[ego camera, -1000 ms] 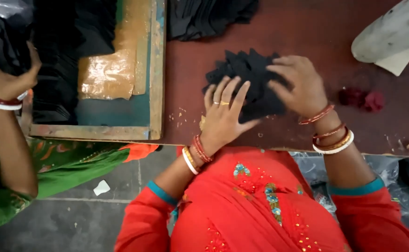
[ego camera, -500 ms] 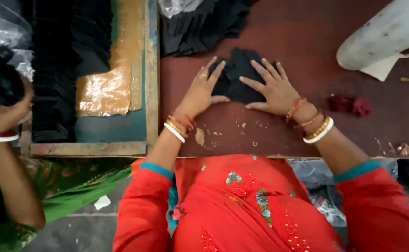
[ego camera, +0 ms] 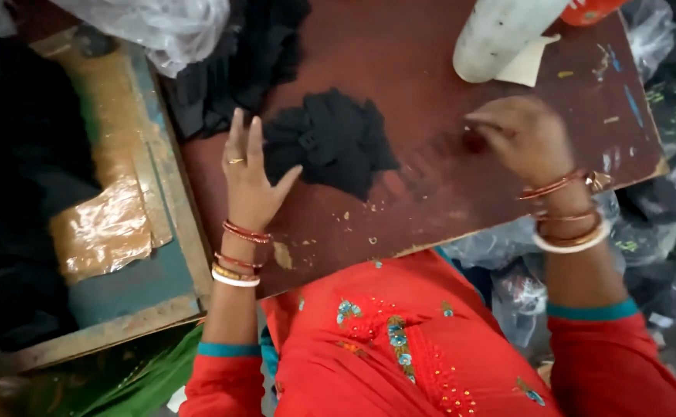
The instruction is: Sorting and stacking cut-out black fabric pieces on a production workbench.
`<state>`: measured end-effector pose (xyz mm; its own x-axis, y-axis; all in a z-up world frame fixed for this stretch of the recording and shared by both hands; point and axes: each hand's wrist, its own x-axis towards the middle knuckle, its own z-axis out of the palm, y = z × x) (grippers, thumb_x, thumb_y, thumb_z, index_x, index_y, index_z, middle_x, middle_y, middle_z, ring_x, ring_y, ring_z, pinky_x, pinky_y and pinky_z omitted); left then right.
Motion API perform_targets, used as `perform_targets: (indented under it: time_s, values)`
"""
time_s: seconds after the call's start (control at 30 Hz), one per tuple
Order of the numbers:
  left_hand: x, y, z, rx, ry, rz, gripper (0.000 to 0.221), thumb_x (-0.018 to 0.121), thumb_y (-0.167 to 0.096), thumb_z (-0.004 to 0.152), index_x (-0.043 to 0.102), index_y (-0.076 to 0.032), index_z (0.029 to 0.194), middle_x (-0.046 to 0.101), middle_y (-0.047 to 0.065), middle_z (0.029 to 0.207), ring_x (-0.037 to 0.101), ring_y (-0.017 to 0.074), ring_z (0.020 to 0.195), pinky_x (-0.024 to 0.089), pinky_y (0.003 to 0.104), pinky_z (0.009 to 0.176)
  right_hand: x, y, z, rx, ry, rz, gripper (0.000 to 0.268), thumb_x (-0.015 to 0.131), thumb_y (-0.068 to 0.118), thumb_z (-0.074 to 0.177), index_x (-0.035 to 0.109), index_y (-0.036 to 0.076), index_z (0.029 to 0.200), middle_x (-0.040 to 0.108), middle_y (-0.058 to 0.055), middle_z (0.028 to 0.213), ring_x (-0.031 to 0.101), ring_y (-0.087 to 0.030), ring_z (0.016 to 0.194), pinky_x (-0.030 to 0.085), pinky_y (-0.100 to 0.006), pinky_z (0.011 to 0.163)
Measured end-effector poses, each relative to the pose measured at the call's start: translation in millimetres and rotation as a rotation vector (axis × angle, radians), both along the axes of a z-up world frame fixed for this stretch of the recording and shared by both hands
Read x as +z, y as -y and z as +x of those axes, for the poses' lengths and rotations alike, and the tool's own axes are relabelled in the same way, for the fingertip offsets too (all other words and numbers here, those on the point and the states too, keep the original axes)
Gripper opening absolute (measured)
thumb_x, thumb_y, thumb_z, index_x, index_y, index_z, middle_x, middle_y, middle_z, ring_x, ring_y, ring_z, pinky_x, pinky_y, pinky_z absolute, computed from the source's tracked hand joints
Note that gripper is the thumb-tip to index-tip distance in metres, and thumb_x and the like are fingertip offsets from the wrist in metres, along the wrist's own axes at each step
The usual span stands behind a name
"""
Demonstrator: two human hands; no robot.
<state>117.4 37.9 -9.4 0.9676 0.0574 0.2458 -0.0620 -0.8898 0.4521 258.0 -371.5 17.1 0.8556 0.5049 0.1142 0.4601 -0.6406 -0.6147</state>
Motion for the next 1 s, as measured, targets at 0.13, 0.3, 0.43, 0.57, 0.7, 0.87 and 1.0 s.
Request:
perform_targets:
  time_s: [0.13, 0.3, 0.43, 0.57, 0.7, 0.87, 1.0]
  values:
    - [21.3, 38.7, 9.6, 0.022, 0.211, -0.123, 0.085, 0.084, -0.025, 0.093, 0.036, -0.01, 0.161, 0.034, 0.019, 0.166, 0.037, 0.0384, 0.154, 0.035, 0.051, 0.126, 7.7, 17.9, 0.1, 0.059, 0.307, -0.183, 0.027, 0.078, 0.022, 0.087, 0.079, 0.014, 0.113, 0.074, -0.006, 0.115, 0.065, -0.031, 0.108, 0.051, -0.042, 0.096]
    - [40.5, 101.9, 17.1, -0.146, 0.209, -0.358, 0.043, 0.079, -0.015, 0.092, 0.065, -0.009, 0.132, 0.064, 0.014, 0.137, 0.059, 0.0336, 0.132, 0.046, 0.045, 0.116, -27.5, 6.3, -6.5, -0.06, 0.318, -0.15, 0.015, 0.082, 0.019, 0.089, 0.08, 0.013, 0.102, 0.075, -0.005, 0.109, 0.067, -0.031, 0.102, 0.053, -0.039, 0.091]
    - [49.0, 120.6, 7.0, -0.174, 0.055, -0.664, 0.033, 0.072, -0.01, 0.096, 0.067, -0.007, 0.129, 0.068, 0.013, 0.131, 0.066, 0.03, 0.125, 0.051, 0.038, 0.109, -44.6, -30.3, -33.7, -0.23, -0.742, 0.779, 0.014, 0.069, 0.007, 0.101, 0.074, 0.002, 0.113, 0.071, -0.004, 0.102, 0.062, -0.012, 0.091, 0.048, -0.027, 0.08]
    - [48.8, 118.9, -0.4, -0.216, -0.061, -1.037, 0.031, 0.065, -0.002, 0.101, 0.064, -0.002, 0.132, 0.064, 0.012, 0.134, 0.063, 0.0235, 0.127, 0.05, 0.034, 0.109, -8.6, -86.1, -56.7, -0.091, -1.22, 0.999, 0.02, 0.054, 0.0, 0.101, 0.069, 0.002, 0.113, 0.074, -0.007, 0.102, 0.069, -0.016, 0.088, 0.056, -0.03, 0.076]
    - [25.3, 116.9, -6.7, -0.148, -0.125, -1.354, 0.022, 0.068, 0.001, 0.098, 0.066, 0.0, 0.119, 0.063, 0.009, 0.132, 0.062, 0.0177, 0.117, 0.054, 0.033, 0.099, 2.4, -102.5, -63.2, 0.002, -1.157, 1.093, 0.025, 0.055, -0.005, 0.097, 0.064, 0.007, 0.117, 0.072, -0.006, 0.109, 0.069, -0.014, 0.097, 0.055, -0.028, 0.084]
    - [25.2, 111.5, -11.9, -0.114, -0.111, -1.654, 0.014, 0.069, 0.006, 0.095, 0.061, -0.003, 0.1, 0.067, 0.011, 0.13, 0.065, 0.0141, 0.115, 0.054, 0.03, 0.1, 12.0, -98.0, -59.7, 0.286, -0.778, 0.67, 0.029, 0.059, 0.0, 0.097, 0.068, 0.001, 0.125, 0.07, -0.006, 0.119, 0.066, -0.01, 0.108, 0.053, -0.025, 0.095]
    - [30.8, 108.8, -15.7, -0.102, -0.125, -1.71, 0.02, 0.071, 0.007, 0.092, 0.06, -0.007, 0.102, 0.067, 0.008, 0.123, 0.065, 0.012, 0.109, 0.055, 0.027, 0.096, 4.4, -94.4, -57.6, 0.311, -0.519, 0.586, 0.019, 0.069, -0.002, 0.09, 0.071, -0.004, 0.109, 0.065, -0.011, 0.12, 0.064, -0.012, 0.102, 0.051, -0.026, 0.085]
